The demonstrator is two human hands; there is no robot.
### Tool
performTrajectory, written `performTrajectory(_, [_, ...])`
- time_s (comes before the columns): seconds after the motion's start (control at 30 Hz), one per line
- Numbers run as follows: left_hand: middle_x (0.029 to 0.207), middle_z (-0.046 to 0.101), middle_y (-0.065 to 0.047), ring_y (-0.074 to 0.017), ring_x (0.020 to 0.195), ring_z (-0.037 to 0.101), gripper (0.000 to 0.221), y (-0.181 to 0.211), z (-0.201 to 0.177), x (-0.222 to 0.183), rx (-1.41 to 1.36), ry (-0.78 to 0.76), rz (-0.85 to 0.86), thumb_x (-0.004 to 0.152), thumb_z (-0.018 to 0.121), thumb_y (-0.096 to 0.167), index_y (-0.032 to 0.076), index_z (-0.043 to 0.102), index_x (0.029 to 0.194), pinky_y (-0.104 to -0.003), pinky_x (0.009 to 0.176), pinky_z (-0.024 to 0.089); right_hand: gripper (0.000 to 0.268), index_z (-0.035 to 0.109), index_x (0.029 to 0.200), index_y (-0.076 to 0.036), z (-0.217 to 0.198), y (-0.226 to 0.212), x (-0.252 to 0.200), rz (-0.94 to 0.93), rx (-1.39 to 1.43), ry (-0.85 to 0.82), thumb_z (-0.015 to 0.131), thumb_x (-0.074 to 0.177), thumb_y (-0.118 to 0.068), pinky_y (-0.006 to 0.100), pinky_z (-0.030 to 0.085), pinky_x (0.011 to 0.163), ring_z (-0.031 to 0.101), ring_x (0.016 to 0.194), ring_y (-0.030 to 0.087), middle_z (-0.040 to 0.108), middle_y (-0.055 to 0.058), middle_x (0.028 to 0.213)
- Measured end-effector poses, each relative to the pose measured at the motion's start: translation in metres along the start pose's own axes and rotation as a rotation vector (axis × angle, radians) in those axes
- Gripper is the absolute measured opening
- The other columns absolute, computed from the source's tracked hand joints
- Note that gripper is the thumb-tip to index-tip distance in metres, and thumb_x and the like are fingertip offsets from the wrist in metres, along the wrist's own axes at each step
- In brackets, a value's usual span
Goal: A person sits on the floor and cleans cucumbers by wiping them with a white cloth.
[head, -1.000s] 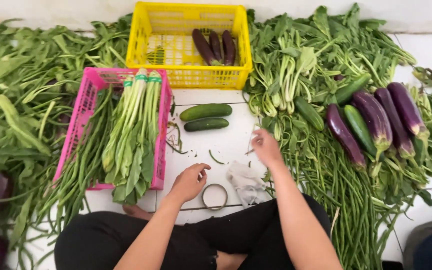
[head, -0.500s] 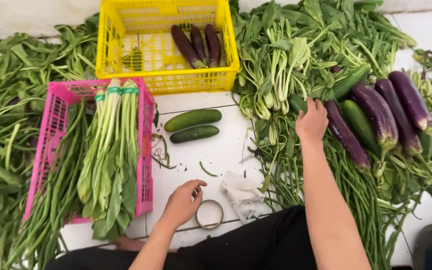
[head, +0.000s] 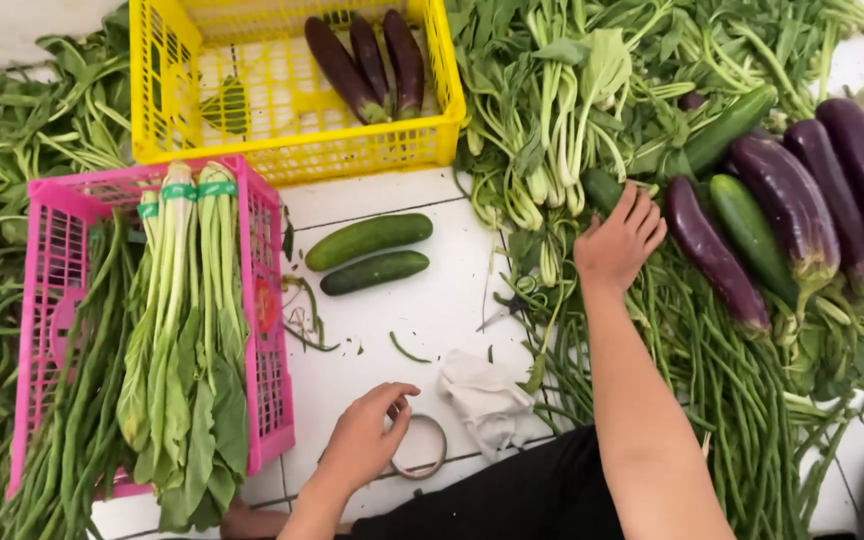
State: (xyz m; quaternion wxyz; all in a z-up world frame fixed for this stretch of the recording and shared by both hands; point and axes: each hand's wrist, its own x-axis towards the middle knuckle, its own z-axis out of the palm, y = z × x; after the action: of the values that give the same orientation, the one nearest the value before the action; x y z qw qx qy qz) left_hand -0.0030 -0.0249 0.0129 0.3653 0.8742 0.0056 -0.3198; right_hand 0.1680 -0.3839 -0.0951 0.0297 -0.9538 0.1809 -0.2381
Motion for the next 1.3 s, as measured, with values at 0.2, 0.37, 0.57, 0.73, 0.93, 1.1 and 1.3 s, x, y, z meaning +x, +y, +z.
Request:
performTrajectory(0.2, [0.101, 0.072, 0.007, -0.0098, 0.086, 0.068, 0.029, 0.002, 0.000, -0.003, 0.017, 0.013, 0.021, 0.093, 0.055, 0.018, 0.021, 0.068, 0.119, -0.027, 0.078, 0.054, 0.054, 0.046, 0.146, 0.003, 0.004, 0.003, -0.003, -0.014, 0.005, 0.057, 0.062, 0.098, -0.017, 0.055, 0.027, 0.112, 0.046, 0.124, 0.041, 0.052, 0.024, 0.140])
performTrajectory(0.37, [0.098, 0.072, 0.006, -0.0103, 0.084, 0.067, 0.028, 0.001, 0.001, -0.003, 0.006, 0.036, 0.041, 0.092, 0.056, 0.018, 0.021, 0.069, 0.117, -0.027, 0.077, 0.054, 0.054, 0.049, 0.146, -0.002, 0.022, 0.017, -0.001, 0.019, 0.054, 0.050, 0.068, 0.097, -0.013, 0.055, 0.027, 0.109, 0.047, 0.125, 0.040, 0.054, 0.022, 0.139])
performTrajectory(0.57, [0.095, 0.073, 0.004, -0.0128, 0.081, 0.066, 0.028, -0.007, 0.003, -0.006, -0.024, 0.083, 0.081, 0.091, 0.057, 0.017, 0.019, 0.070, 0.116, -0.029, 0.076, 0.054, 0.050, 0.054, 0.136, -0.004, 0.025, 0.024, -0.008, 0.026, 0.156, 0.041, 0.076, 0.091, -0.008, 0.055, 0.032, 0.106, 0.048, 0.126, 0.040, 0.054, 0.020, 0.138])
performTrajectory(0.73, [0.101, 0.072, -0.014, -0.0309, 0.096, 0.072, 0.031, -0.012, -0.007, -0.016, -0.030, 0.044, 0.175, 0.097, 0.056, 0.013, 0.010, 0.068, 0.126, -0.045, 0.084, 0.058, 0.047, 0.042, 0.145, -0.005, -0.020, -0.011, -0.028, 0.088, 0.387, 0.003, 0.066, 0.105, -0.014, 0.057, 0.033, 0.110, 0.046, 0.130, 0.041, 0.046, 0.022, 0.136])
performTrajectory(0.93, [0.102, 0.073, -0.011, -0.0296, 0.094, 0.073, 0.031, -0.034, -0.005, -0.012, -0.035, 0.104, 0.188, 0.096, 0.057, 0.017, 0.013, 0.069, 0.125, -0.046, 0.083, 0.058, 0.046, 0.044, 0.148, 0.001, -0.118, -0.086, -0.049, -0.011, 0.655, -0.119, 0.060, 0.108, -0.013, 0.056, 0.035, 0.113, 0.045, 0.134, 0.044, 0.046, 0.024, 0.139])
performTrajectory(1.1, [0.107, 0.073, -0.017, -0.0347, 0.097, 0.072, 0.033, -0.035, -0.012, -0.015, -0.201, 0.203, 0.253, 0.099, 0.055, 0.022, 0.010, 0.067, 0.128, -0.049, 0.086, 0.057, 0.046, 0.046, 0.147, -0.002, -0.169, -0.122, -0.090, -0.001, 0.892, -0.356, 0.058, 0.106, -0.020, 0.055, 0.042, 0.111, 0.051, 0.132, 0.043, 0.052, 0.025, 0.134])
performTrajectory(1.3, [0.127, 0.065, -0.029, -0.0465, 0.122, 0.060, 0.045, -0.036, -0.011, -0.025, -0.379, 0.245, 0.403, 0.108, 0.043, 0.032, 0.004, 0.058, 0.139, -0.052, 0.105, 0.050, 0.060, 0.050, 0.149, -0.007, -0.146, -0.123, -0.152, 0.018, 0.948, -0.697, 0.064, 0.100, -0.038, 0.050, 0.048, 0.112, 0.053, 0.133, 0.041, 0.056, 0.027, 0.141])
